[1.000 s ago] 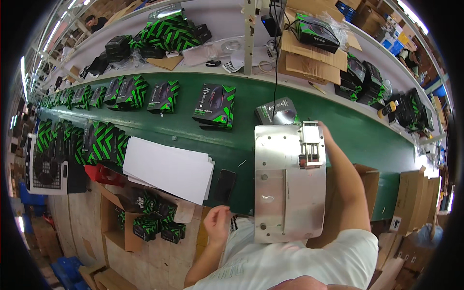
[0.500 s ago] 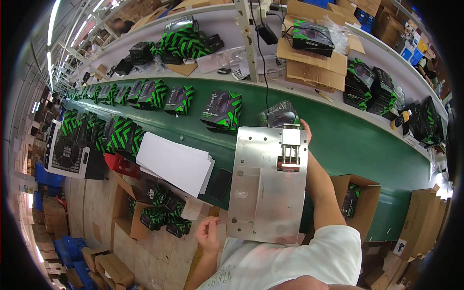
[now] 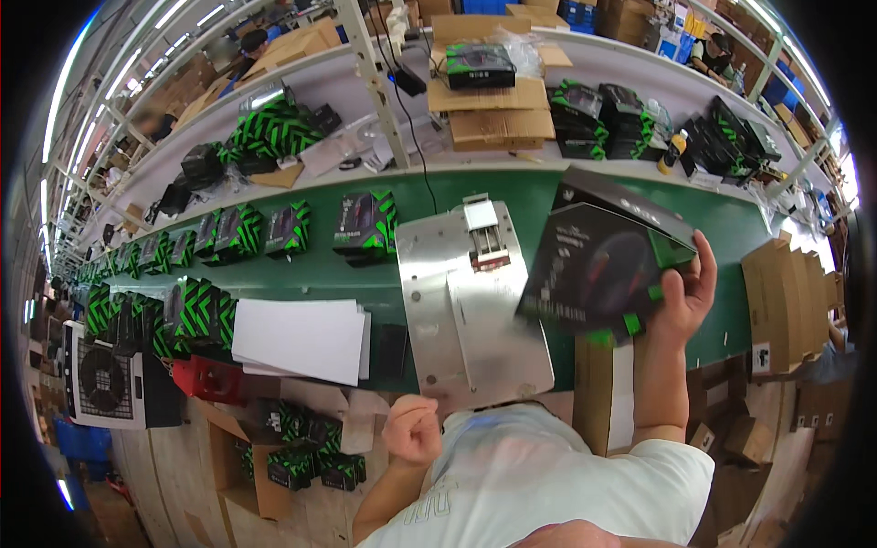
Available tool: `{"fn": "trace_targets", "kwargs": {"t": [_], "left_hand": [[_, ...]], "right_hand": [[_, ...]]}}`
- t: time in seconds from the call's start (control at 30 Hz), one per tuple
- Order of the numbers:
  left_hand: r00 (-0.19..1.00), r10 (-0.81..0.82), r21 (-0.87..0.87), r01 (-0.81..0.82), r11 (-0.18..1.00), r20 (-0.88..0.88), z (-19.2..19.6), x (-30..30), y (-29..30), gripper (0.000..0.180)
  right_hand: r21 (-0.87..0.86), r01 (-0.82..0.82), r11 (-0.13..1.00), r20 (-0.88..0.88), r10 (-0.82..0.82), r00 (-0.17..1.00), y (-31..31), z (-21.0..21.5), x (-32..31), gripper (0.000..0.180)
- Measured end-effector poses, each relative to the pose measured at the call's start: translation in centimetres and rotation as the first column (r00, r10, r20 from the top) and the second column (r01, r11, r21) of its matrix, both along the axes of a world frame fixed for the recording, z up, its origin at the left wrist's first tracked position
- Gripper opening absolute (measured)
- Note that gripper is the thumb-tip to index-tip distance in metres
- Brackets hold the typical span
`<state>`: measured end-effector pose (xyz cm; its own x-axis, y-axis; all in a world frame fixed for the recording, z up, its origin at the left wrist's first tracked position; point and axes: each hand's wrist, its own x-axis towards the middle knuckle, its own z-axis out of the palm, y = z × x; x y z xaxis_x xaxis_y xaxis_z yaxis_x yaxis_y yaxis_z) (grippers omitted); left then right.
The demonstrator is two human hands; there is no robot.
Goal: The person arranges cardboard boxes on the table, picks up packaged computer mice from the conveyor belt, opens and closes the product boxes, and packs them into the cardboard boxes.
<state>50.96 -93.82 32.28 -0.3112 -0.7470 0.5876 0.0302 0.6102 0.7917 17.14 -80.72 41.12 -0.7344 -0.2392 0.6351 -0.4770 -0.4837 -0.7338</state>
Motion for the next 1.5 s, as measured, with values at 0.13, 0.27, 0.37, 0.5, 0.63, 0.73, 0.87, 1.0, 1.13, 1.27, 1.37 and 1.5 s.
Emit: {"fn": "trace_targets", "kwargs": {"t": [0.13, 0.27, 0.37, 0.5, 0.63, 0.73, 0.87, 1.0, 1.13, 1.27, 1.37, 1.5], "left_hand": [[0.918, -0.396, -0.429, 0.371, 0.823, 0.035, 1.4, -1.8, 0.3, 0.039], [0.674, -0.411, -0.213, 0.642, 0.737, 0.613, 4.8, -3.4, 0.9, 0.070], [0.600, -0.364, -0.151, 0.638, 0.755, 0.713, 3.8, -3.4, 1.2, 0.072], [0.634, -0.304, -0.206, 0.602, 0.772, 0.711, 3.4, -3.9, 1.1, 0.071], [0.623, -0.255, -0.244, 0.601, 0.761, 0.739, 3.8, -4.4, -0.1, 0.072], [0.629, -0.201, -0.300, 0.596, 0.745, 0.751, 4.0, -7.6, -4.2, 0.072], [0.663, -0.242, -0.369, 0.640, 0.674, 0.708, 3.9, -10.2, -8.2, 0.071], [0.562, -0.196, -0.369, 0.729, 0.576, 0.803, 4.9, -8.5, -4.2, 0.060], [0.595, -0.402, -0.451, 0.797, 0.400, 0.696, 4.7, -9.2, -6.1, 0.040], [0.609, -0.467, -0.046, 0.637, 0.769, 0.641, 6.1, -9.2, -3.1, 0.049], [0.632, -0.461, -0.028, 0.607, 0.794, 0.623, 5.8, -10.3, -1.1, 0.065], [0.642, -0.301, -0.224, 0.604, 0.765, 0.705, 4.2, -12.9, -3.1, 0.066]], "right_hand": [[0.251, -0.259, 0.933, 0.344, 0.164, 0.924, 2.1, -3.6, 4.8, 0.047], [0.391, -0.413, 0.823, 0.665, 0.058, 0.745, -0.4, -8.6, 6.3, 0.046], [0.279, -0.486, 0.828, 0.674, 0.192, 0.713, 1.7, -8.2, 7.1, 0.049], [0.547, -0.511, 0.663, 0.242, 0.459, 0.855, 6.7, -6.7, 9.3, 0.056], [0.706, -0.212, 0.676, -0.124, 0.413, 0.902, 5.3, -8.2, 9.1, 0.057], [0.705, -0.156, 0.692, -0.206, 0.411, 0.888, 0.8, -8.6, 5.8, 0.059], [0.744, -0.134, 0.654, -0.173, 0.383, 0.907, -2.9, -6.6, 3.7, 0.058], [0.100, -0.763, 0.638, 0.526, 0.617, 0.585, 3.7, -9.1, 3.2, 0.045], [0.025, -0.410, 0.912, 0.630, 0.304, 0.714, 7.1, -11.0, 5.9, 0.049], [-0.243, -0.435, 0.867, 0.740, 0.455, 0.495, 11.3, -14.9, 6.2, 0.081], [0.164, -0.287, 0.944, 0.521, 0.164, 0.838, 9.3, -10.8, 9.9, 0.117], [0.752, -0.059, 0.656, -0.092, 0.193, 0.977, 10.4, -10.1, 9.1, 0.109]]}}
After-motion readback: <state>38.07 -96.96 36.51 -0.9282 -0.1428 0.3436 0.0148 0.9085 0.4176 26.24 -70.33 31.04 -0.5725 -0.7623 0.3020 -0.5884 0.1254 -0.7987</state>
